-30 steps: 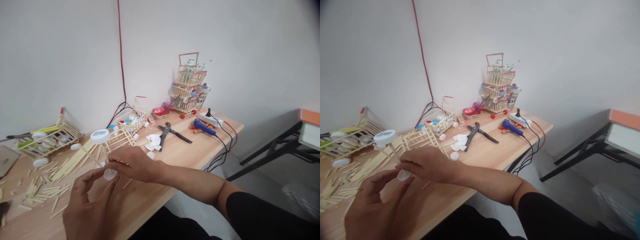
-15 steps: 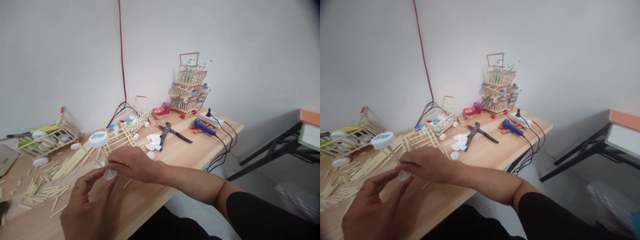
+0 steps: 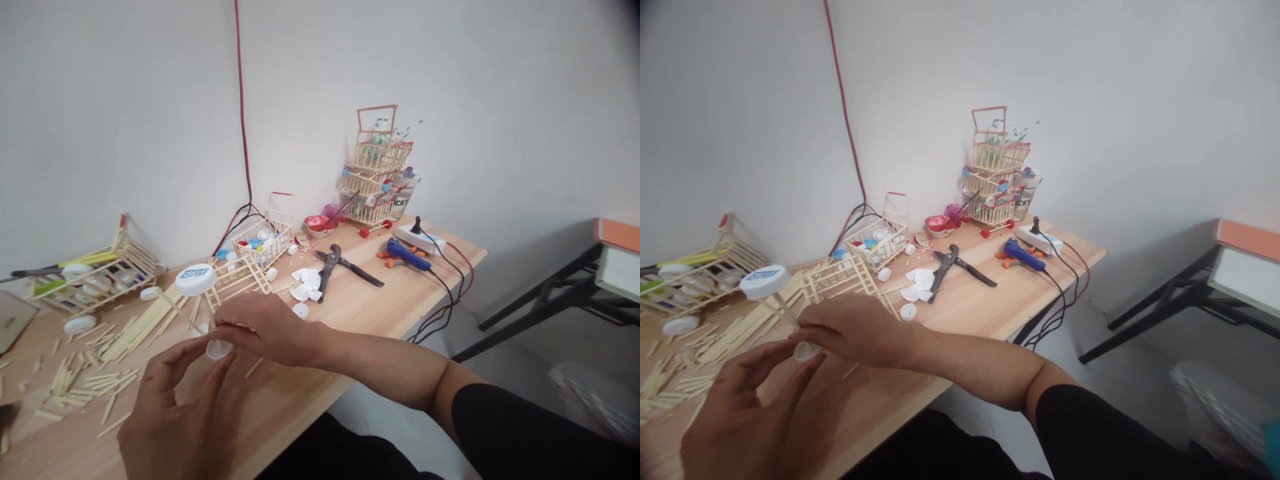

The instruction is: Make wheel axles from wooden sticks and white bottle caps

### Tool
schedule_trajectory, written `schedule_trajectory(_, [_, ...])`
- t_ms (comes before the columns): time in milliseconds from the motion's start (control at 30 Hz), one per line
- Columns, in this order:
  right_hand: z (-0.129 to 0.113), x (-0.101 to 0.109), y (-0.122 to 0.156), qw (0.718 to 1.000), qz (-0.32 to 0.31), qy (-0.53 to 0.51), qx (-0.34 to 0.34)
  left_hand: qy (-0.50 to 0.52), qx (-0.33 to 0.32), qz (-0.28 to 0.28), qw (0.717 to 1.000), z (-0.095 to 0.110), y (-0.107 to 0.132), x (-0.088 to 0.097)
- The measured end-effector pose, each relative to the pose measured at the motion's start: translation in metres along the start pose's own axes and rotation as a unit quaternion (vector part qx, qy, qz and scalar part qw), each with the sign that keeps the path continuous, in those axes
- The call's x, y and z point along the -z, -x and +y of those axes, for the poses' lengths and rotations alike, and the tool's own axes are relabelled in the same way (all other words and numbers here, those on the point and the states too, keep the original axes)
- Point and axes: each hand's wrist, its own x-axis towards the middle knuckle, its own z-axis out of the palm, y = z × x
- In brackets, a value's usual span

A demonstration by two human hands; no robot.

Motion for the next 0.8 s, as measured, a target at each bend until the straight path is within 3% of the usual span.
schedule_trajectory(467, [-0.0027,0.0024,-0.0005,1.000,-0.006,-0.010,-0.006,0.016,0.016,0.005,1.000,0.0004,0.0012,-0.0004])
schedule_trajectory(800, [0.0014,0.0011,0.0002,1.000,0.012,-0.012,0.012,0.002,-0.012,-0.008,1.000,-0.0046,-0.0013,0.0010])
